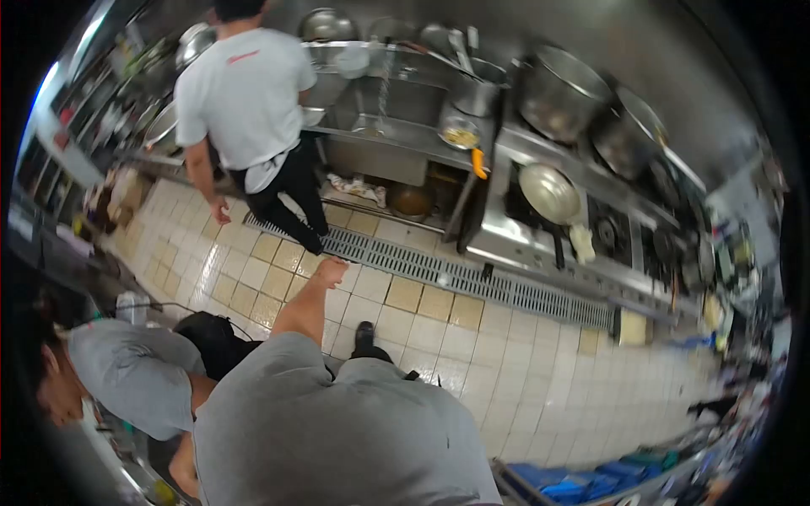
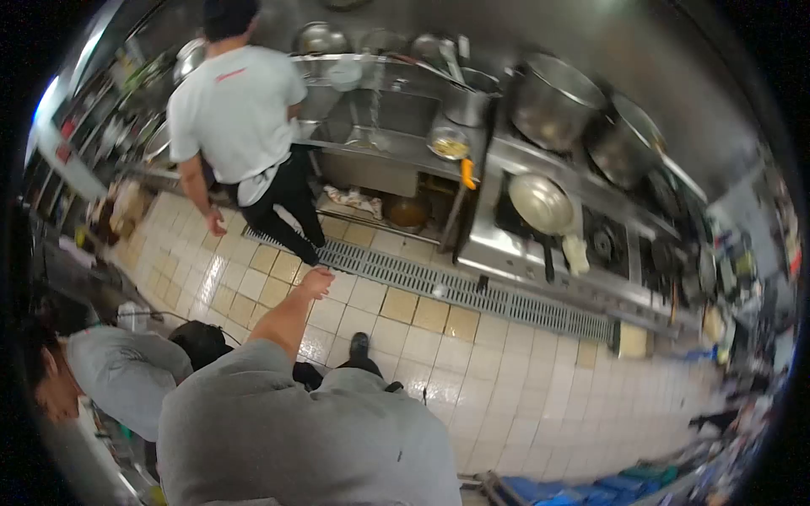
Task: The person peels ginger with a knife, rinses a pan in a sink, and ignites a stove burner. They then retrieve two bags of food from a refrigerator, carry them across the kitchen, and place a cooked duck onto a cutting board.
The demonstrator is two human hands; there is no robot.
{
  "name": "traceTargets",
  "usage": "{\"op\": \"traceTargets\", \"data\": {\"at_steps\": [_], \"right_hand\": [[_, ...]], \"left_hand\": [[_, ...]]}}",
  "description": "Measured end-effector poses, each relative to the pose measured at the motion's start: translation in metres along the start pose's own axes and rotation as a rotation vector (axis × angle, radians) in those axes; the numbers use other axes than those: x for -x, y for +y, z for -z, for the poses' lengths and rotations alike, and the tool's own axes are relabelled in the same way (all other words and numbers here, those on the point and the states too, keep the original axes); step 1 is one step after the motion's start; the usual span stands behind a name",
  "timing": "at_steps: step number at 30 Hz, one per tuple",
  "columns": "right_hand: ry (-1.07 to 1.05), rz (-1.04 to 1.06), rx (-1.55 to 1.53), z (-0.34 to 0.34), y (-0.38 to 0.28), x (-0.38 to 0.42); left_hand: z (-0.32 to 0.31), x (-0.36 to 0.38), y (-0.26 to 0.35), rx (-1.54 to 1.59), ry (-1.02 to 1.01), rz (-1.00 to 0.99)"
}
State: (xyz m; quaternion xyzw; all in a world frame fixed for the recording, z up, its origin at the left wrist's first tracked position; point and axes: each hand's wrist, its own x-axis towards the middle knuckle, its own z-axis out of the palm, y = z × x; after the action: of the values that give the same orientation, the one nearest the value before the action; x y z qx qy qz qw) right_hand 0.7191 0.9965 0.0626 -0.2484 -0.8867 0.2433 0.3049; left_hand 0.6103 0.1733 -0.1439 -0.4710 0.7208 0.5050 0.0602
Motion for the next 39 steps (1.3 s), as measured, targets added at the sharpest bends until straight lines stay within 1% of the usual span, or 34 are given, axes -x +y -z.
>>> {"op": "traceTargets", "data": {"at_steps": [1, 2, 3, 4, 5, 7, 8, 10, 11, 12, 13, 14, 15, 16, 17, 18, 19, 21, 22, 23, 25, 26, 27, 28, 29, 30, 31, 32, 33, 34, 36, 37, 38, 39], "right_hand": [[-0.299, -0.087, -0.141, -0.069, -0.012, 0.024], [-0.682, -0.212, -0.263, -0.135, -0.03, 0.046], [-1.01, -0.227, -0.262, -0.19, -0.062, 0.068], [-1.283, 0.379, 0.048, -0.224, -0.132, 0.092], [-1.31, 0.451, 0.052, -0.254, -0.185, 0.112], [-1.788, 0.401, -0.16, -0.306, -0.281, 0.151], [-1.832, 0.46, -0.139, -0.321, -0.337, 0.167], [-1.476, 1.03, 0.015, -0.335, -0.436, 0.2], [-1.509, 1.133, 0.026, -0.347, -0.474, 0.217], [-1.458, 1.196, 0.004, -0.358, -0.51, 0.238], [-1.414, 1.247, -0.031, -0.368, -0.546, 0.264], [-1.624, 1.146, -0.146, -0.373, -0.578, 0.286], [-1.658, 1.214, -0.139, -0.378, -0.601, 0.303], [-1.745, 1.335, -0.044, -0.386, -0.625, 0.323], [-1.823, 1.451, 0.048, -0.393, -0.647, 0.345], [-1.889, 1.514, 0.101, -0.415, -0.659, 0.363], [-1.908, 1.552, 0.095, -0.425, -0.67, 0.378], [-1.77, 1.792, 0.345, -0.446, -0.702, 0.417], [-1.752, 1.858, 0.418, -0.451, -0.717, 0.433], [-1.747, 1.857, 0.423, -0.47, -0.728, 0.452], [-1.807, 2.129, 0.372, -0.512, -0.744, 0.491], [-1.814, 2.105, 0.351, -0.515, -0.76, 0.509], [-1.813, 2.182, 0.257, -0.513, -0.776, 0.526], [-1.797, 2.275, 0.141, -0.51, -0.801, 0.552], [-1.796, 2.274, 0.117, -0.504, -0.825, 0.577], [-1.784, 2.329, 0.12, -0.494, -0.846, 0.598], [-1.773, 2.382, 0.132, -0.485, -0.865, 0.619], [-1.861, 2.425, 0.13, -0.487, -0.88, 0.649], [-1.852, 2.494, 0.169, -0.474, -0.9, 0.676], [-1.839, 2.571, 0.211, -0.457, -0.921, 0.706], [-1.753, 2.728, 0.165, -0.418, -0.959, 0.768], [-1.738, 2.787, 0.085, -0.413, -0.971, 0.81], [-1.757, 2.793, -0.002, -0.406, -0.983, 0.852], [-1.849, 2.717, -0.056, -0.377, -1.002, 0.883]], "left_hand": [[-0.003, -0.03, -0.03, 0.091, -0.045, 0.044], [-0.01, -0.055, -0.061, 0.0, -0.066, 0.055], [-0.012, -0.067, -0.093, -0.089, -0.08, 0.077], [-0.008, -0.069, -0.111, -0.32, -0.212, 0.046], [-0.003, -0.042, -0.106, -0.335, -0.154, 0.046], [-0.001, -0.05, -0.146, -0.559, -0.279, -0.071], [0.011, -0.062, -0.173, -0.512, -0.246, -0.028], [0.022, -0.068, -0.234, -0.537, -0.528, -0.276], [0.056, -0.042, -0.228, -0.364, -0.401, -0.04], [0.107, -0.009, -0.205, -0.185, -0.275, 0.194], [0.13, -0.027, -0.232, -0.181, -0.049, 0.23], [0.149, -0.04, -0.258, -0.194, 0.165, 0.276], [0.178, -0.029, -0.259, 0.039, 0.407, 0.295], [0.216, -0.019, -0.251, 0.255, 0.662, 0.301], [0.244, -0.023, -0.254, 0.313, 0.753, 0.259], [0.268, -0.029, -0.257, 0.362, 0.835, 0.213], [0.293, -0.023, -0.243, 0.371, 0.866, 0.239], [0.355, 0.006, -0.195, 0.992, 0.811, 0.267], [0.37, 0.005, -0.192, 1.121, 0.831, 0.24], [0.378, -0.005, -0.201, 1.125, 0.826, 0.238], [0.388, -0.028, -0.244, 0.878, 0.852, 0.332], [0.393, -0.04, -0.273, 0.613, 0.836, 0.363], [0.384, -0.045, -0.297, 0.358, 0.809, 0.394], [0.382, -0.036, -0.305, 0.319, 0.808, 0.397], [0.377, -0.025, -0.312, 0.281, 0.808, 0.405], [0.371, -0.013, -0.322, 0.382, 0.805, 0.436], [0.352, -0.007, -0.343, 0.61, 0.857, 0.463], [0.334, 0.001, -0.366, 0.81, 0.876, 0.519], [0.33, 0.023, -0.369, 0.846, 0.84, 0.656], [0.321, 0.039, -0.37, 1.07, 0.889, 0.766], [0.257, 0.036, -0.472, 1.149, 0.827, 0.926], [0.234, 0.035, -0.5, 1.159, 0.785, 0.998], [0.231, 0.042, -0.497, 1.219, 0.762, 1.055], [0.233, 0.051, -0.498, 1.271, 0.739, 1.11]]}}
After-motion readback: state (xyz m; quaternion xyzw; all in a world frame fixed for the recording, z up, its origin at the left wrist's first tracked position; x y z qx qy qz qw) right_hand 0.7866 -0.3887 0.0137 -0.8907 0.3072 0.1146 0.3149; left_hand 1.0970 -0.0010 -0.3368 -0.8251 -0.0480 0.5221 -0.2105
